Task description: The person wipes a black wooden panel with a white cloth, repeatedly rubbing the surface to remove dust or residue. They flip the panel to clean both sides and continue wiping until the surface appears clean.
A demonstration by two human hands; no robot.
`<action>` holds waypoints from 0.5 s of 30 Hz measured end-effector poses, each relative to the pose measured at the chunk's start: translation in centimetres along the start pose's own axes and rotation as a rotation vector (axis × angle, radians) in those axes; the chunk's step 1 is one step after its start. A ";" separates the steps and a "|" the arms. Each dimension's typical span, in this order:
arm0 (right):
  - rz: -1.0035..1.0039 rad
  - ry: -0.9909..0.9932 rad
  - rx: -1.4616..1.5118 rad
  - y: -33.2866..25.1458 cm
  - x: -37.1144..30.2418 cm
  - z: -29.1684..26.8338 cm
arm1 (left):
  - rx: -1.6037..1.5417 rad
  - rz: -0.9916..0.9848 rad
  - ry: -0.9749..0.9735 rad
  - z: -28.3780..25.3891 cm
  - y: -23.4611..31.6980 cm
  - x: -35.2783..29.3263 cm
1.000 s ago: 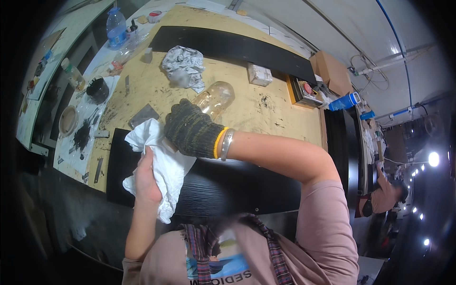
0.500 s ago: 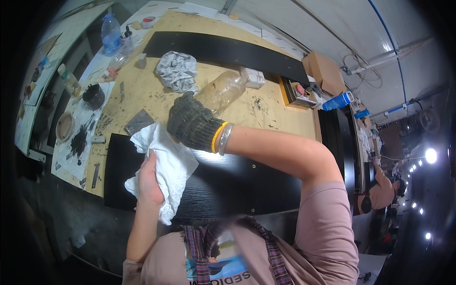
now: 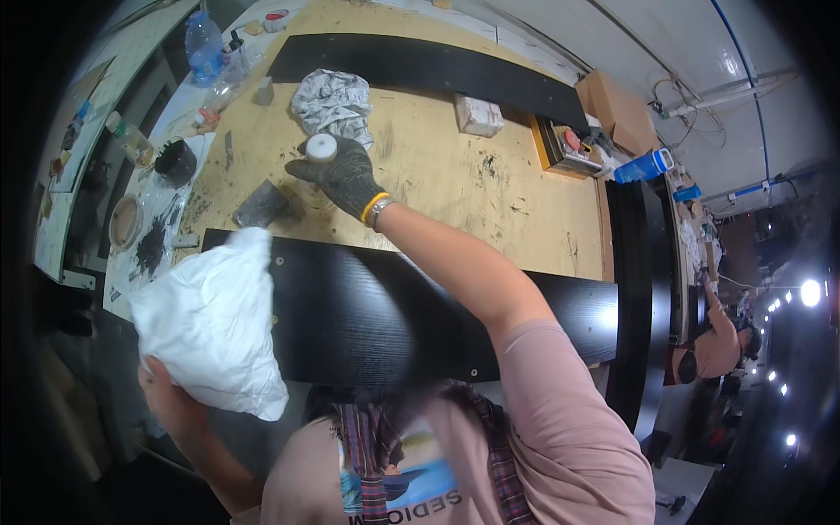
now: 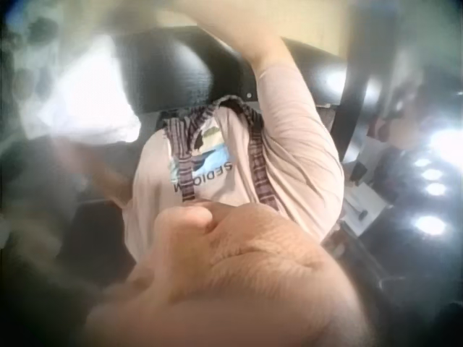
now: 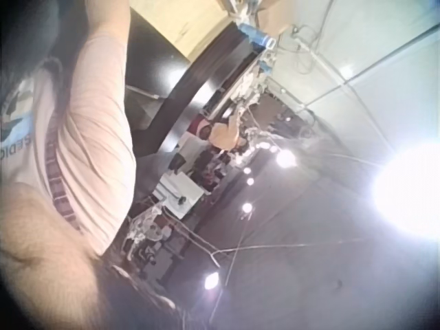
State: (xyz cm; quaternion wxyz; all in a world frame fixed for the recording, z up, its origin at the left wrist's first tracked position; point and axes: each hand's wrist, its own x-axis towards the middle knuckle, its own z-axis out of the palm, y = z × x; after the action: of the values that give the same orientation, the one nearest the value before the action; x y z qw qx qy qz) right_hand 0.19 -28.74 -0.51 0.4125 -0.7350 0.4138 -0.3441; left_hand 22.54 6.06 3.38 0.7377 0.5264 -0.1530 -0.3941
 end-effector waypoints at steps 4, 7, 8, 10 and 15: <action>0.009 -0.016 -0.058 2.0 0.2 1.4 | 0.806 0.138 -0.899 12.0 -3.3 -2.5; 0.011 -0.202 -0.034 0.5 -1.0 -0.7 | 1.195 0.400 -1.178 17.9 -9.8 -3.8; -0.018 -0.202 -0.084 0.4 -1.7 -1.6 | 1.286 0.537 -1.132 18.0 -12.2 -3.5; -0.082 -0.201 -0.186 0.6 -3.5 -4.4 | 1.523 0.447 -1.099 15.2 -15.9 -0.9; 0.152 -0.167 -0.495 3.1 -12.4 -14.7 | 1.677 0.346 -0.508 8.0 -9.8 7.5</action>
State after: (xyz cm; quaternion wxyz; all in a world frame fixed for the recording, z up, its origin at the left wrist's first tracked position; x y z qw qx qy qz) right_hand -18.51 -23.34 0.94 0.2778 -0.8059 0.5040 -0.1388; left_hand 18.12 -6.12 -3.64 0.1030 0.7592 -0.6272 -0.1404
